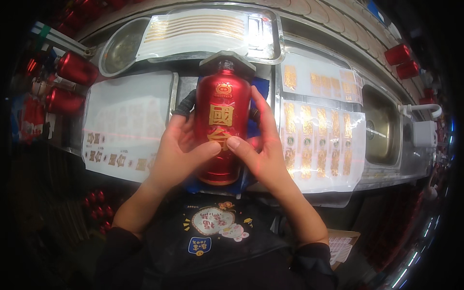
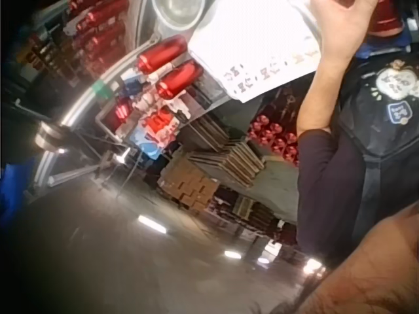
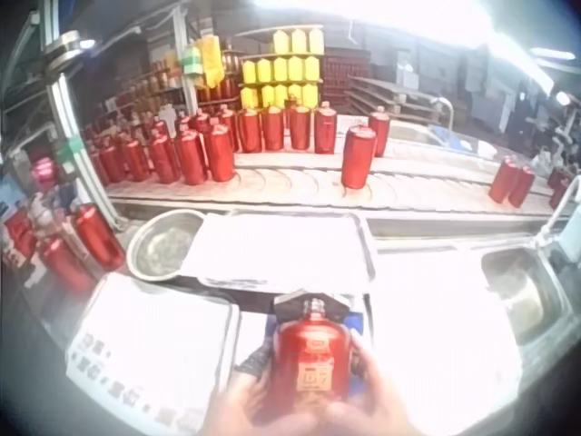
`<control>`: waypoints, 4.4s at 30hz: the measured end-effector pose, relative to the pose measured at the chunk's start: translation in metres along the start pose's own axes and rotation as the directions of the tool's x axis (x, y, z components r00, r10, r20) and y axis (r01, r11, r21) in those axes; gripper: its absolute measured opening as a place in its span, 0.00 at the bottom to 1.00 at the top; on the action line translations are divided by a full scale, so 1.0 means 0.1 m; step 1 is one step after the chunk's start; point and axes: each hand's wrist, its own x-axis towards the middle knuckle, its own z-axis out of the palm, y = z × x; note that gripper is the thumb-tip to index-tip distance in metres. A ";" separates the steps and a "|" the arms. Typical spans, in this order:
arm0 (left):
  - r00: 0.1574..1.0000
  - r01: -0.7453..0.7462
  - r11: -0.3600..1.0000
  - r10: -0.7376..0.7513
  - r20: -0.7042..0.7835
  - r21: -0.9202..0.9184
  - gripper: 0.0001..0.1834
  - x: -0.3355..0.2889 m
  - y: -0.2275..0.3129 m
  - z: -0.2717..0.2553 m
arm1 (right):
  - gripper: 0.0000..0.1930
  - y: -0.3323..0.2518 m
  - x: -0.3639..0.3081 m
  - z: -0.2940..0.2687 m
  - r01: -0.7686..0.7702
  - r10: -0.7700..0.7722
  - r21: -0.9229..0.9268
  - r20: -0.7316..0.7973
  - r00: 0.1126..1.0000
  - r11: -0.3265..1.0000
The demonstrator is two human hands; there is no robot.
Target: The person applies gold labels to red cylindrical containers on a production line. They pick each label, align it on the container, and smooth it down, repeating the process for multiple units.
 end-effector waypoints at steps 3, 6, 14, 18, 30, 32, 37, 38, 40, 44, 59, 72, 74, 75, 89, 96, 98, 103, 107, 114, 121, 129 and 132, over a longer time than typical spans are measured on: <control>1.000 -0.026 1.000 0.026 0.008 0.000 0.49 0.02 -0.04 0.02 | 0.47 0.05 0.00 -0.05 0.038 -0.037 -0.080 0.012 0.999 0.996; 1.000 -0.027 0.999 0.027 0.006 0.022 0.49 0.01 0.00 0.04 | 0.43 -0.03 -0.02 0.03 0.004 -0.004 0.007 -0.050 0.999 1.000; 0.997 -0.050 0.996 0.046 0.058 0.068 0.50 0.00 -0.07 -0.02 | 0.19 -0.21 -0.01 -0.34 -0.070 0.140 0.214 -0.332 0.933 0.974; 0.999 -0.017 0.998 0.014 0.043 0.054 0.49 -0.03 -0.07 -0.02 | 0.20 -0.51 -0.01 0.02 0.508 -0.426 -0.579 0.285 0.859 0.638; 0.997 -0.048 0.997 0.043 0.068 0.068 0.51 -0.05 -0.03 0.05 | 0.15 -0.40 0.50 -0.33 0.417 -0.639 -0.685 -0.093 0.764 0.598; 1.000 -0.022 0.997 0.021 0.019 0.072 0.48 -0.04 -0.11 0.05 | 0.15 -0.52 0.33 -0.25 0.590 -0.619 -0.568 0.170 0.767 0.574; 1.000 -0.017 1.000 0.017 -0.003 -0.011 0.46 -0.04 -0.12 0.07 | 0.16 -0.50 0.49 -0.33 0.650 -0.751 -0.656 0.189 0.633 0.383; 0.999 -0.038 0.998 0.038 -0.007 -0.041 0.47 -0.08 -0.12 0.06 | 0.17 -0.50 0.36 -0.26 0.716 -0.744 -0.590 0.271 0.610 0.372; 0.998 -0.055 0.998 0.055 0.022 -0.025 0.48 -0.07 -0.17 0.00 | 0.18 -0.44 0.19 -0.25 0.735 -0.700 -0.637 0.415 0.581 0.232; 0.996 -0.063 0.995 0.068 0.063 -0.074 0.49 -0.08 -0.11 0.01 | 0.11 -0.26 -0.26 -0.15 0.820 -0.727 -0.487 0.440 0.527 0.300; 0.990 -0.141 0.987 0.138 -0.042 -0.073 0.30 0.04 -0.25 -0.02 | 0.15 -0.30 -0.17 -0.09 0.732 -0.783 -0.642 0.327 0.530 0.228; 0.987 -0.142 0.990 0.143 -0.066 0.023 0.33 0.02 -0.13 0.11 | 0.12 0.06 -0.46 -0.11 0.102 -0.129 -0.085 -0.442 0.887 0.991; 0.989 -0.121 0.992 0.124 -0.075 0.044 0.33 0.05 -0.09 0.12 | 0.12 -0.04 -0.47 0.09 0.301 -0.389 -0.299 -0.302 0.870 0.906; 0.991 -0.106 0.993 0.110 -0.080 0.051 0.34 0.01 -0.07 0.11 | 0.11 0.00 -0.43 0.10 0.223 -0.294 -0.221 -0.372 0.880 0.949; 0.728 -0.602 -0.158 0.294 0.619 0.783 0.19 0.01 0.32 -0.06 | 0.05 -0.07 -0.25 -0.21 0.014 0.011 0.066 -0.373 0.928 0.998; 0.744 -0.565 -0.142 0.338 0.576 0.813 0.19 -0.03 0.19 -0.17 | 0.07 -0.11 -0.39 0.00 0.017 -0.078 -0.182 -0.333 0.940 0.983; 0.734 -0.533 -0.108 0.434 0.522 0.839 0.16 0.08 0.24 -0.16 | 0.09 -0.11 -0.29 0.12 0.053 -0.103 -0.173 -0.296 0.950 0.984; 0.722 -0.553 -0.051 0.468 0.509 0.832 0.26 0.34 0.30 -0.21 | 0.18 -0.05 -0.25 0.08 0.038 -0.142 -0.411 -0.226 0.964 0.911; 0.750 -0.539 -0.026 0.442 0.493 0.842 0.19 0.30 0.22 -0.34 | 0.20 0.01 -0.27 0.07 0.057 -0.159 -0.397 -0.228 0.961 0.916; 0.733 -0.553 0.001 0.477 0.486 0.833 0.22 0.41 0.37 -0.17 | 0.20 -0.04 -0.32 0.09 0.042 -0.141 -0.358 -0.256 0.956 0.933; 0.807 -0.508 0.229 0.465 0.365 0.831 0.24 0.62 0.36 -0.15 | 0.18 -0.18 -0.28 0.13 0.028 -0.078 -0.206 -0.243 0.967 0.978; 0.749 -0.568 0.059 0.450 0.486 0.821 0.18 -0.05 0.17 -0.01 | 0.06 -0.28 -0.03 -0.62 -0.077 0.193 0.404 -0.256 0.947 0.912; 0.826 -0.525 0.196 0.354 0.439 0.828 0.20 -0.41 0.24 0.04 | 0.18 -0.75 0.12 -0.31 0.191 -0.212 -0.101 -0.270 0.939 0.976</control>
